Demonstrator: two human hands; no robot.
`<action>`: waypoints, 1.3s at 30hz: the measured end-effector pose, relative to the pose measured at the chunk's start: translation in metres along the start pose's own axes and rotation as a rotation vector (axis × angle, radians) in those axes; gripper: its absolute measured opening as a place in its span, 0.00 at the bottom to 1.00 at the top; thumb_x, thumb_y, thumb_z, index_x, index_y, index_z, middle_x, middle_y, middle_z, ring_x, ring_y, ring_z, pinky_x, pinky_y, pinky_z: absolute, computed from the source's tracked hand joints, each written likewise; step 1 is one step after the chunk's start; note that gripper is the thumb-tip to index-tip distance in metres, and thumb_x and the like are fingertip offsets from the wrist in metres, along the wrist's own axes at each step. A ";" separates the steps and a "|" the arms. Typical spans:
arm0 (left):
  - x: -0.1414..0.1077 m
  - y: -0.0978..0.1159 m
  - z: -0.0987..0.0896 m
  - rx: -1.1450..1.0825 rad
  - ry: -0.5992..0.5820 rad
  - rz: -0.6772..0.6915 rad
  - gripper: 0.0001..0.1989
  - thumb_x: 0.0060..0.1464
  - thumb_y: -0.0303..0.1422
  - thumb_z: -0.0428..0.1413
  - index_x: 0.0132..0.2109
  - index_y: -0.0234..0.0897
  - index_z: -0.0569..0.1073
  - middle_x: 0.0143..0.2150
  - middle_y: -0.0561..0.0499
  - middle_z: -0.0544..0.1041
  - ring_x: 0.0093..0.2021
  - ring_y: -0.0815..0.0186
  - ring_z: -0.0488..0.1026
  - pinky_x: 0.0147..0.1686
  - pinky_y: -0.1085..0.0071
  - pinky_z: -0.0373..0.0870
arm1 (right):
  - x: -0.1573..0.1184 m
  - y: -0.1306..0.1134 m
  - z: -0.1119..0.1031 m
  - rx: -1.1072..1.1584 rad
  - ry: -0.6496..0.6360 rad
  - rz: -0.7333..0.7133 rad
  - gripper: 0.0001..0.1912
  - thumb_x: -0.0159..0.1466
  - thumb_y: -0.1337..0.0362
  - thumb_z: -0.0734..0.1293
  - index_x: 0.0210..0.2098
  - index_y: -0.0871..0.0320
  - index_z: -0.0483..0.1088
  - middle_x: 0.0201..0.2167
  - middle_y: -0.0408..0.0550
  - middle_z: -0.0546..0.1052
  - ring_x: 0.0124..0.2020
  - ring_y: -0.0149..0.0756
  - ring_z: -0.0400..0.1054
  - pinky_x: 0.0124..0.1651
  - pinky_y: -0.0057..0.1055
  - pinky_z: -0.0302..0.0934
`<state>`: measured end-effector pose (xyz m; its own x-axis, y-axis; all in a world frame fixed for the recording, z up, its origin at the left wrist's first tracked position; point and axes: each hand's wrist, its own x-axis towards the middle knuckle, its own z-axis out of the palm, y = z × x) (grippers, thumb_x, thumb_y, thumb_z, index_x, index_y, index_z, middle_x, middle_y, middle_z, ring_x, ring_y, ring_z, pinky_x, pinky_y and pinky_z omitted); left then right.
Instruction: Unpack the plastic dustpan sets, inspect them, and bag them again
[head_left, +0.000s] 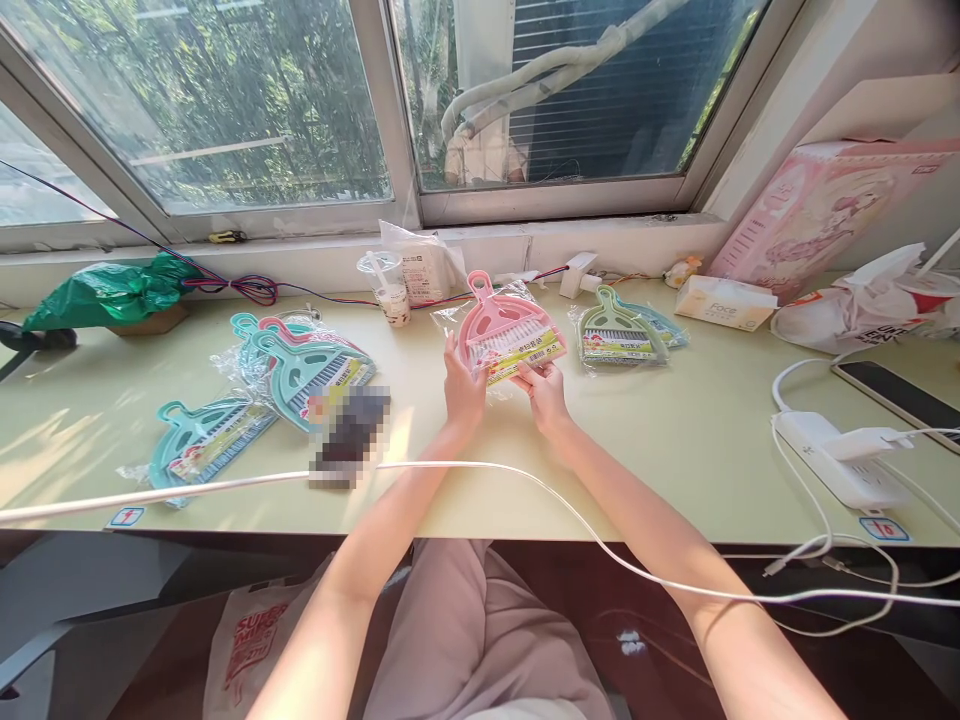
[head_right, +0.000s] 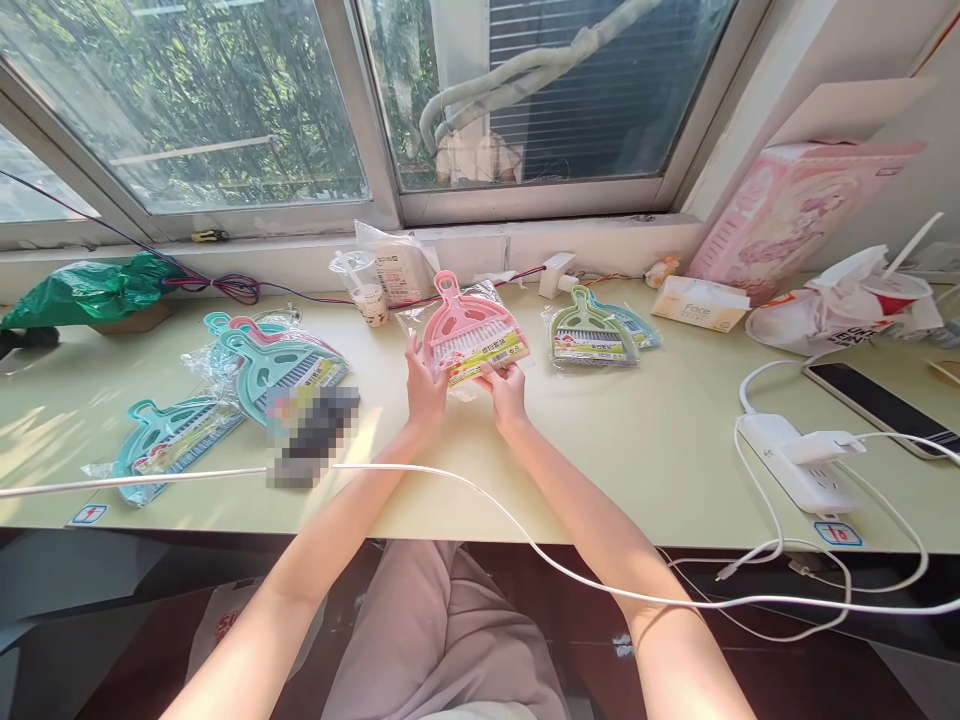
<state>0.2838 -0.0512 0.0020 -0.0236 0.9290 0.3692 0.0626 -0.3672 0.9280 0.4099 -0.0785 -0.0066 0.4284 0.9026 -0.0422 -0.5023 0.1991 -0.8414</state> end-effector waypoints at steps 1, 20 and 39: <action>-0.001 0.000 0.002 -0.036 -0.009 0.015 0.41 0.52 0.39 0.62 0.68 0.47 0.51 0.71 0.46 0.53 0.70 0.54 0.51 0.66 0.61 0.52 | 0.000 0.000 0.000 0.007 0.007 -0.006 0.13 0.52 0.67 0.73 0.37 0.56 0.70 0.38 0.43 0.78 0.43 0.34 0.74 0.48 0.34 0.72; 0.007 -0.001 0.006 -0.379 -0.548 -0.541 0.28 0.51 0.43 0.62 0.56 0.37 0.69 0.57 0.39 0.74 0.49 0.52 0.77 0.46 0.57 0.75 | 0.010 -0.006 -0.011 0.060 0.110 -0.058 0.18 0.53 0.71 0.70 0.43 0.52 0.70 0.42 0.42 0.78 0.48 0.34 0.73 0.46 0.31 0.73; 0.026 -0.034 -0.006 -0.461 -0.288 -0.710 0.13 0.44 0.23 0.61 0.40 0.29 0.76 0.39 0.42 0.81 0.39 0.57 0.78 0.41 0.60 0.78 | 0.029 -0.019 -0.028 -0.239 -0.212 0.384 0.07 0.62 0.67 0.69 0.40 0.61 0.74 0.35 0.53 0.81 0.35 0.37 0.78 0.40 0.33 0.76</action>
<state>0.2751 -0.0150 -0.0194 0.3511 0.8968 -0.2693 -0.2803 0.3751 0.8836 0.4526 -0.0672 -0.0074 0.0715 0.9562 -0.2840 -0.3967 -0.2340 -0.8876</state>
